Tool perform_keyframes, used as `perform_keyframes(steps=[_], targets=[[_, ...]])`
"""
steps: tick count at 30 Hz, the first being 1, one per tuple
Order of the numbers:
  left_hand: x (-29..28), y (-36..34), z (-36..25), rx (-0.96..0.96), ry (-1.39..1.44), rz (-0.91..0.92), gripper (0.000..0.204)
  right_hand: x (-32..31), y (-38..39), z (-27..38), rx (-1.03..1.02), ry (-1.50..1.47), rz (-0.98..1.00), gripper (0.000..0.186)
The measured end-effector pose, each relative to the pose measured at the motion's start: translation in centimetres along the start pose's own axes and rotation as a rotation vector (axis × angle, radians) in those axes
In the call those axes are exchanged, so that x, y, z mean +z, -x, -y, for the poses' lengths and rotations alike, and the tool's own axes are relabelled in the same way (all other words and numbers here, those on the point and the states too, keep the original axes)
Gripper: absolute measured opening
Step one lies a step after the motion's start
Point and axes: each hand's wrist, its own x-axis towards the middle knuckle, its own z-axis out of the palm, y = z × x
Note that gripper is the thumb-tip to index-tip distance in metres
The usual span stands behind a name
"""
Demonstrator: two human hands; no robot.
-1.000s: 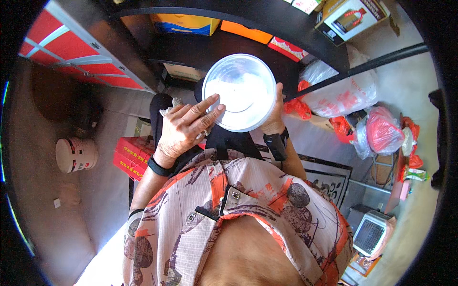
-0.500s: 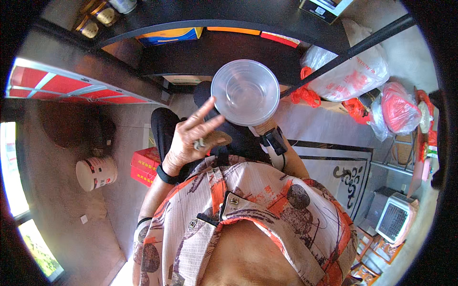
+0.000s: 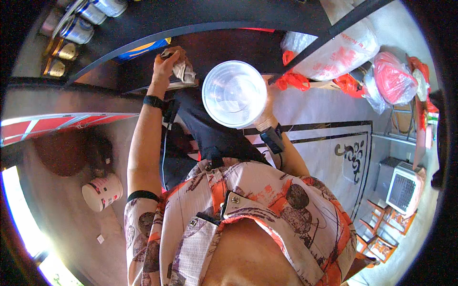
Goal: The person wipes a shelf with a cloth, then picks up and places back several jars, cans, and boxes. They open and close a small jar, wipe the shelf again, and move a red box to a lower shelf before wiping that area.
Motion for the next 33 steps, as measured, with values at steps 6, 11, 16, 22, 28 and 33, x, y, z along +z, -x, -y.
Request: perform_keyframes(steps=[6, 11, 16, 22, 28, 33], targets=[[4.0, 11.2, -2.7, 0.283, -0.061, 0.246, 0.100, 1.0, -0.7, -1.2, 0.086, -0.001, 0.198, 0.079], [5.9, 18.0, -2.6, 0.187, 0.022, 0.409, 0.126, 3.3, -0.6, -2.3, 0.094, 0.277, 0.259, 0.088], [4.9, 19.7, -1.9, 0.136, 0.096, 0.357, 0.127, 5.4, 0.5, -3.3, 0.009, 0.515, 0.246, 0.087], [5.0, 21.2, -0.7, 0.270, 0.140, 0.215, 0.127, 6.9, 2.1, -4.5, -0.057, 0.595, 0.308, 0.095], [4.8, 22.1, -0.3, 0.382, 0.303, 0.118, 0.112, 7.3, 2.5, -4.6, -0.061, 0.583, 0.358, 0.102], [3.6, 22.4, -0.3, 0.425, 0.380, 0.048, 0.093, 7.0, 2.3, -5.1, -0.135, 0.613, 0.444, 0.110]])
